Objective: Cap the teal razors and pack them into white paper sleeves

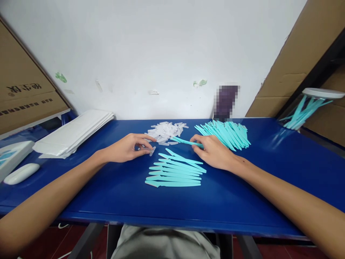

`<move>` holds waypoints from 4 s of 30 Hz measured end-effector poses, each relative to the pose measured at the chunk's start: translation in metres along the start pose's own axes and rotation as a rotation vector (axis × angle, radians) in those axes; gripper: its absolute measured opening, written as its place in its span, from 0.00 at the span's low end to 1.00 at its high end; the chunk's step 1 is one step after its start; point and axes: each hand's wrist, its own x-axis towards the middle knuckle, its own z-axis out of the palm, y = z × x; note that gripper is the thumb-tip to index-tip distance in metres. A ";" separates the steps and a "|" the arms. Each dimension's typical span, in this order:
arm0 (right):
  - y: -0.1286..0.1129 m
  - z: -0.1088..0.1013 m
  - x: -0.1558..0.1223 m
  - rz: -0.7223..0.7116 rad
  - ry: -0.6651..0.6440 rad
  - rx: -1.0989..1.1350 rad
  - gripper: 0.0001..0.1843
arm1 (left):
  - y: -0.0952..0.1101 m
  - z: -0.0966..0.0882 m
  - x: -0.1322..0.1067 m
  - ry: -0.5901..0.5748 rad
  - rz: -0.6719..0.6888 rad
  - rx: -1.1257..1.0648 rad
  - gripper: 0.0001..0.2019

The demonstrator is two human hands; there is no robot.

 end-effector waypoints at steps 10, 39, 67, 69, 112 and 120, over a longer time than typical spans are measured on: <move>0.003 -0.002 0.000 -0.003 0.033 0.019 0.15 | -0.002 0.001 0.000 -0.065 0.092 -0.004 0.08; -0.008 -0.001 -0.005 -0.093 -0.141 -0.134 0.22 | -0.011 0.020 0.010 -0.002 -0.038 0.218 0.14; -0.020 -0.001 -0.008 -0.243 -0.057 -0.092 0.21 | 0.003 0.028 0.012 0.085 0.064 0.345 0.14; -0.022 -0.001 -0.009 -0.247 -0.054 -0.084 0.22 | 0.006 0.028 0.011 0.104 0.075 0.276 0.14; -0.026 -0.005 -0.010 -0.244 -0.090 0.051 0.23 | 0.013 0.039 0.010 0.420 -0.045 -0.521 0.09; -0.024 -0.005 -0.011 -0.239 -0.140 0.083 0.21 | 0.012 0.042 0.011 0.422 -0.077 -0.554 0.10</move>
